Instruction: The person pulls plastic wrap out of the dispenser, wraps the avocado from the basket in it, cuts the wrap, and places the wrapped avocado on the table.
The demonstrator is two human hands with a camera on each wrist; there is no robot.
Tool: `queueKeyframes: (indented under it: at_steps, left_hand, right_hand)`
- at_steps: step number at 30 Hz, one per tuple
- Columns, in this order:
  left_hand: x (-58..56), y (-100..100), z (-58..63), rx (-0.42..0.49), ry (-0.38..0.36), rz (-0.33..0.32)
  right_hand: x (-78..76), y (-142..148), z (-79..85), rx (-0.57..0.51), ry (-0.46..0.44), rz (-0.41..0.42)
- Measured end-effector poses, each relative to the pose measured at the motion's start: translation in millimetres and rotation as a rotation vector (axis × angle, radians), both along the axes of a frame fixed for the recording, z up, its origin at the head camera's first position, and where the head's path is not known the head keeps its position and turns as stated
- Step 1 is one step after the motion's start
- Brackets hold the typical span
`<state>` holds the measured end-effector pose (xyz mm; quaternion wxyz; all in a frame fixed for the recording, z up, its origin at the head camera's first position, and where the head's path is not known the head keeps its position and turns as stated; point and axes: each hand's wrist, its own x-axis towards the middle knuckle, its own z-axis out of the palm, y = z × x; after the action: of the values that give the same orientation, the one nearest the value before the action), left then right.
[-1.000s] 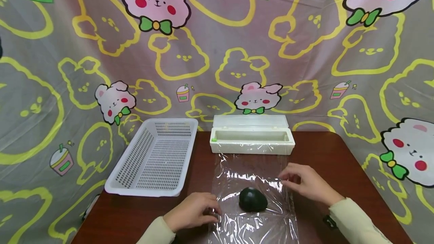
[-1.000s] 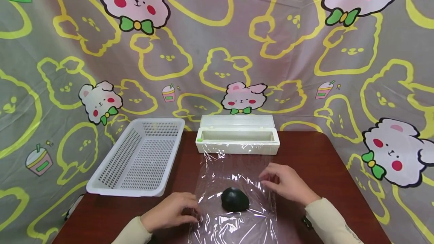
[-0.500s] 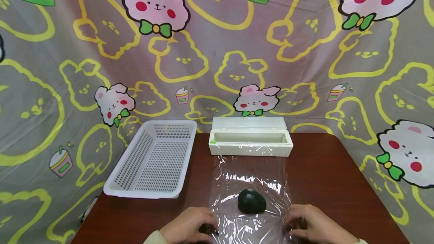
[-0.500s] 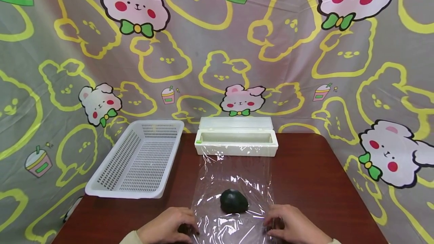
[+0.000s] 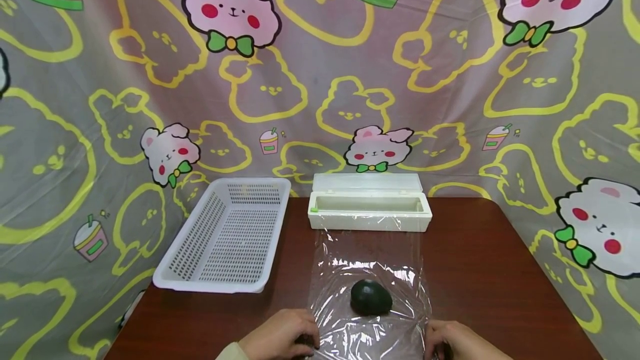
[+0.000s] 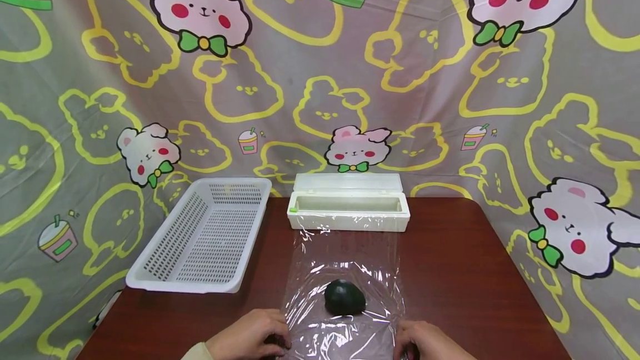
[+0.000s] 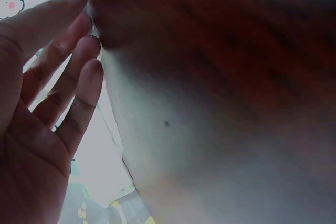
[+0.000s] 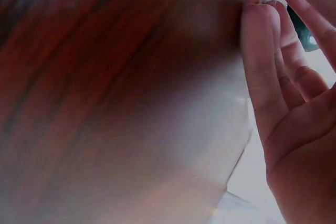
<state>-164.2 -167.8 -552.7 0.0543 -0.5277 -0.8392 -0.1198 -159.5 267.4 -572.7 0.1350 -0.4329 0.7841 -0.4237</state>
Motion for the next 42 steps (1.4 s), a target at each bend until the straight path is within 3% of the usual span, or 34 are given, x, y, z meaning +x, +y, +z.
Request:
queueKeyframes:
  at_steps: [3, 5, 12, 14, 18, 21, 23, 29, 34, 42]
  left_hand:
    - [-0.3, -0.5, -1.6, 0.021, -0.026, -0.019]
    - [-0.6, -0.8, -2.5, 0.031, -0.042, -0.028]
    - [-1.4, -0.6, -2.7, 0.063, -0.071, -0.017]
    - [-2.1, -1.1, -2.1, 0.084, -0.094, -0.006]
    - [-3.1, -1.8, 2.1, 0.131, -0.139, 0.017]
    - [-3.7, -2.3, 6.2, 0.162, -0.162, 0.019]
    - [-4.0, -3.1, 8.8, 0.189, -0.168, 0.015]
    - [-6.0, -5.4, 14.4, 0.229, -0.156, -0.002]
    - [-9.6, -4.9, 18.5, 0.209, -0.085, 0.011]
    - [-16.7, -1.4, 29.7, 0.248, -0.104, 0.124]
  right_hand:
    - [-0.5, -1.3, -3.8, -0.042, 0.142, 0.016]
    - [-0.6, -1.6, -5.4, -0.064, 0.164, 0.025]
    - [-2.5, 0.4, -6.5, 0.013, 0.028, 0.039]
    - [-3.0, 1.4, -7.0, 0.026, 0.024, 0.043]
    - [-3.8, 4.8, -3.4, -0.002, -0.114, 0.053]
    - [-5.2, 7.3, 2.9, -0.003, -0.232, 0.017]
    - [-6.2, 7.6, 7.7, 0.012, -0.234, -0.016]
    - [-7.6, 4.7, 20.8, -0.006, -0.15, -0.113]
    - [-6.7, 0.2, 28.4, -0.084, -0.172, -0.203]
    - [-12.2, -6.3, 34.1, -0.179, -0.049, -0.333]
